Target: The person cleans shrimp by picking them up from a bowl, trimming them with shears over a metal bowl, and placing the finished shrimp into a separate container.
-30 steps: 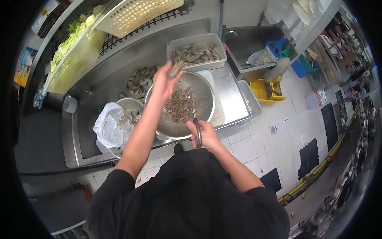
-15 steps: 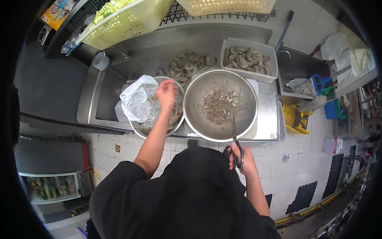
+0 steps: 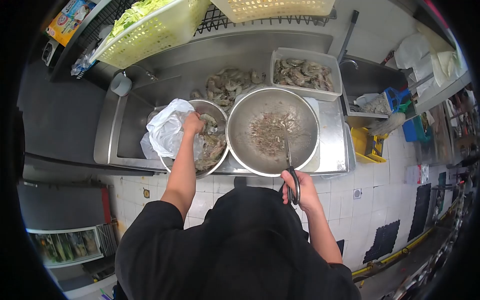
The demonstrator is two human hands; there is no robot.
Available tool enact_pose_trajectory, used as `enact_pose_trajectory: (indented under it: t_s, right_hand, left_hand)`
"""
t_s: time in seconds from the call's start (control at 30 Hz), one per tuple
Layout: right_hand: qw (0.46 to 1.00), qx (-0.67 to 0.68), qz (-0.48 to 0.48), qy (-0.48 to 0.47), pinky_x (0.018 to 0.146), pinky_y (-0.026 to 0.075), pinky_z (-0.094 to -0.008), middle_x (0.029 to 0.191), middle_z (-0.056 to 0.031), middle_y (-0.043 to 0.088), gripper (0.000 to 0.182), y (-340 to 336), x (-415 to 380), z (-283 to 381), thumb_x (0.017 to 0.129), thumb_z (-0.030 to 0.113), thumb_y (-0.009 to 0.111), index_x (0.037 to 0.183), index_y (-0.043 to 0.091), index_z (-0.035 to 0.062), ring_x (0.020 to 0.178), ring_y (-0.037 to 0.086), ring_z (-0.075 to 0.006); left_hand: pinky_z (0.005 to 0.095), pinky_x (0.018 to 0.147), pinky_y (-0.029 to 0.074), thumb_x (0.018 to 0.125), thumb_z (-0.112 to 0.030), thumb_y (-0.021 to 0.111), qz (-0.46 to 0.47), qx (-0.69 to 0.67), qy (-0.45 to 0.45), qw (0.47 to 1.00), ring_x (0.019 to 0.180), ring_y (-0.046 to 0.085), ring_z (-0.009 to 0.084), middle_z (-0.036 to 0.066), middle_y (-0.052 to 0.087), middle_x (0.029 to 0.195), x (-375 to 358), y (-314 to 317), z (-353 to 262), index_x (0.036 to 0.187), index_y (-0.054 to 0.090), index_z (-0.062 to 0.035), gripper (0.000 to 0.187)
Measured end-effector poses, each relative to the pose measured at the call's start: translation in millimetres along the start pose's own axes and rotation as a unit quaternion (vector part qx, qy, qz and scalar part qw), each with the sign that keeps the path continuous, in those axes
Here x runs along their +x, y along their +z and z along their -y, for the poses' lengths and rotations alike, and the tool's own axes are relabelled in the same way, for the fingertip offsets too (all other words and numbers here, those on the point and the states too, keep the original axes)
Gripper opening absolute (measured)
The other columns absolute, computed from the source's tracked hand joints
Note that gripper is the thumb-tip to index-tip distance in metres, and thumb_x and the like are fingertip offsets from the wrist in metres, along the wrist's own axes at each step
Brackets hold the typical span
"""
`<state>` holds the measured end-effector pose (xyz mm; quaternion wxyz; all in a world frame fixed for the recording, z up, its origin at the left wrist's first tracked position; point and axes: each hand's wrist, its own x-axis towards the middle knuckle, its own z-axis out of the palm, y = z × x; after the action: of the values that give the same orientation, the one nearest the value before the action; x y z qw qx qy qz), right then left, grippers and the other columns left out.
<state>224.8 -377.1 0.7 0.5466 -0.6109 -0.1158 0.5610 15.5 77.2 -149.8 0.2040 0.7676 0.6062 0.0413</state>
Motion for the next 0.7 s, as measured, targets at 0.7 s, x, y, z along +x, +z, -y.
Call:
enact_pose_trajectory:
  t_s: [0.7]
  right_hand:
    - [0.944,0.08,0.317,-0.037,0.071,0.055,-0.0331,0.092,-0.0129,0.068,0.054,37.2,10.2,29.6,0.106,0.046,0.06,0.134,0.054,0.0003,0.083,0.069,-0.0221]
  left_hand:
    - [0.0364,0.082,0.065,0.099,-0.008,0.071,-0.027,-0.621,0.163,0.766,0.097,0.071,0.0195,0.01,0.07,0.106,-132.5,-173.4,-103.9,0.115,0.057,-0.0006,0.023]
